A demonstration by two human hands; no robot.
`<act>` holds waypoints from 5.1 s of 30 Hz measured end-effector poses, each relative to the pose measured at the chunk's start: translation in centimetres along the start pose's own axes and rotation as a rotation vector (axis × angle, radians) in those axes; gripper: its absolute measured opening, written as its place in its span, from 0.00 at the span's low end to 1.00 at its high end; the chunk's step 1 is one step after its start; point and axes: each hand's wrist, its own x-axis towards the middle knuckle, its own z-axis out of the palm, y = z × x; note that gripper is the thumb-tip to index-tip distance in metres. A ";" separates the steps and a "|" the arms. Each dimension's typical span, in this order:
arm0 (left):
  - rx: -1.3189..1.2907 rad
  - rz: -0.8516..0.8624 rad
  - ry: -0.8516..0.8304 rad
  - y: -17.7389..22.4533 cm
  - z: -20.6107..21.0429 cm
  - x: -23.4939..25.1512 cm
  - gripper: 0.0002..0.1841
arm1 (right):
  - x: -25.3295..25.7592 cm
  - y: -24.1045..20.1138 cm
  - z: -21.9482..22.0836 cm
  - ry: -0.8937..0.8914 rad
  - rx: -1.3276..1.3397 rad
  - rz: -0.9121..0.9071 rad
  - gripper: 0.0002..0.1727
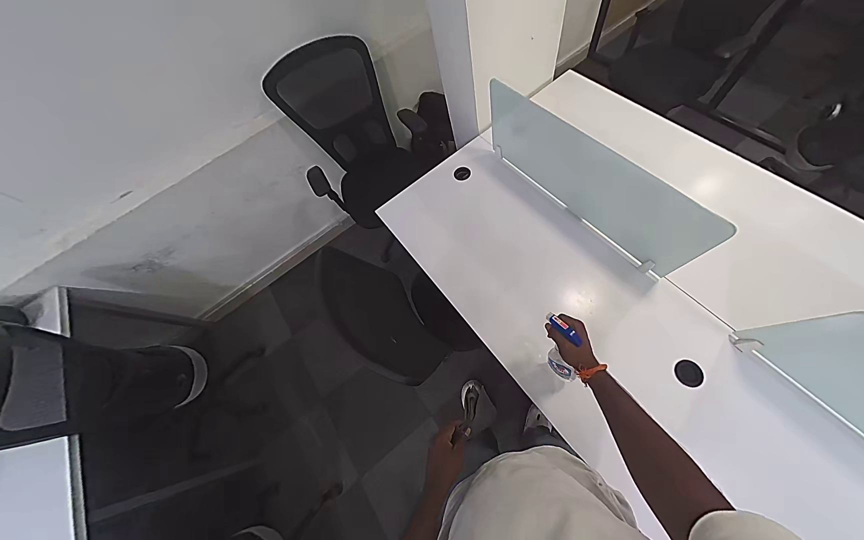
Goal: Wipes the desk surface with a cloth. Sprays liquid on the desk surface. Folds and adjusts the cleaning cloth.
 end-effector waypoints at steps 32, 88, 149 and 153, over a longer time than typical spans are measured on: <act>-0.084 -0.054 0.049 -3.8 -4.3 1.2 0.16 | 15.2 -8.1 15.7 -0.257 -0.218 -0.066 0.15; 0.051 0.790 -0.187 18.1 8.0 -1.2 0.14 | -36.2 11.4 -21.3 1.003 -0.134 0.683 0.35; -0.107 1.229 -0.875 16.3 -8.8 1.2 0.13 | -27.8 -16.3 7.0 0.409 0.029 -0.155 0.20; -0.119 1.189 -0.909 16.3 -8.6 0.8 0.12 | -28.1 -16.1 6.9 0.400 0.017 -0.159 0.19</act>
